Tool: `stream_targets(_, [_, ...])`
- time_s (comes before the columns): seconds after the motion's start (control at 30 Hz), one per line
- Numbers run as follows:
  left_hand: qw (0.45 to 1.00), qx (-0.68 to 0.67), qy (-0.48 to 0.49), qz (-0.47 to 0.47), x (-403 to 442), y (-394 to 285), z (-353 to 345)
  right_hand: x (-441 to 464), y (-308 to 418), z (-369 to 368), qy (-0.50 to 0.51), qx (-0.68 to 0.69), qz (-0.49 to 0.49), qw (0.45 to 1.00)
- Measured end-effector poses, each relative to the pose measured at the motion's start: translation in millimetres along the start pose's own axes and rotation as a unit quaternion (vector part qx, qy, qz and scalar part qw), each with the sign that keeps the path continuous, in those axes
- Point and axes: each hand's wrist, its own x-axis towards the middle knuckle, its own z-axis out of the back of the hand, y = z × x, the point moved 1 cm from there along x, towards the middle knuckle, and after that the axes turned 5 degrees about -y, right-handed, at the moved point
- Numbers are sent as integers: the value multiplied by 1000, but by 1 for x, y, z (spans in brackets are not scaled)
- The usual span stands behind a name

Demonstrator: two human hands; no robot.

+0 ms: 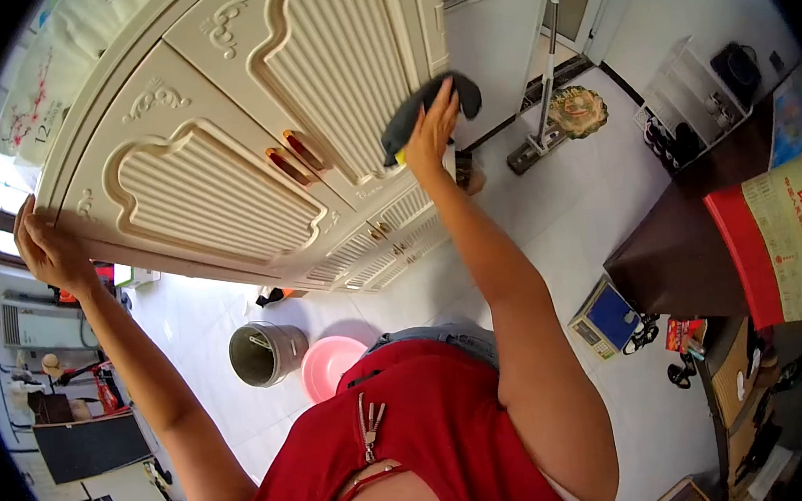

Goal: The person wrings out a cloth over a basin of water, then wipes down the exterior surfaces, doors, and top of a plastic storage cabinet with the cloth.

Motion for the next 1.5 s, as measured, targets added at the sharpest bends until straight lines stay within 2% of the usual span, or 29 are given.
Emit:
stream_targets(0.03, [1000,22,4,-4,-1,-4,0,24,14,0,-26,12,0,1000])
stream_targets(0.1, [979,158,-21,-128,5,-4,3,81,53,7,-63,57,43,995])
stream_targets(0.17, [942,226,-38,-247,14,-14,3,136,78,11,-88,128,150,976])
stream_targets(0.2, [945,198,-25,-260,17,-27,-3,155,104,22,-88,137,177,971])
stream_targets(0.3, [953,119,25,-276,15,-105,-40,202,123,31,1,229,147,962])
stream_targets(0.33, [951,118,47,-283,12,-125,-56,204,114,26,32,230,119,965])
stream_targets(0.43, [953,140,74,-259,-1,-182,-103,181,81,20,-20,230,228,946])
stream_targets(0.5, [956,194,65,-208,-13,-196,-127,155,49,24,20,256,192,947])
stream_targets(0.57, [963,210,24,-165,-20,-209,-147,115,-4,22,89,239,132,958])
stream_targets(0.63, [958,237,21,-158,-19,-196,-150,74,-58,20,170,314,48,933])
stream_targets(0.7, [946,273,8,-174,-22,-192,-152,32,-104,15,255,392,-156,870])
stream_targets(0.77, [947,281,-13,-155,-25,-194,-155,16,-134,-6,270,386,-148,870])
stream_targets(0.83, [944,305,-6,-128,-27,-198,-157,26,-131,-12,302,433,-328,783])
stream_targets(0.87, [944,306,-2,-126,-27,-201,-158,36,-127,-15,312,463,-496,665])
stream_targets(0.9, [943,302,-2,-138,-27,-201,-159,57,-109,-9,309,473,-642,518])
stream_targets(0.97, [943,290,-9,-160,-27,-194,-159,91,-66,-1,344,512,-501,607])
stream_targets(1.0, [944,298,-3,-140,-28,-197,-160,99,-55,-3,363,513,-427,651])
stream_targets(1.07, [950,289,-7,-115,-30,-204,-166,126,-19,7,343,435,-272,787])
stream_targets(1.1, [953,284,-8,-103,-31,-206,-167,132,-13,12,339,408,-200,824])
stream_targets(1.23, [944,308,17,-118,-31,-205,-161,107,-45,16,320,432,-113,836])
stream_targets(1.3, [938,323,25,-124,-31,-204,-160,75,-83,3,357,419,-133,824])
stream_targets(1.47, [936,332,30,-114,-31,-206,-161,34,-150,-45,406,370,-210,809])
stream_targets(1.5, [935,336,27,-108,-32,-206,-161,27,-164,-57,373,444,-373,724])
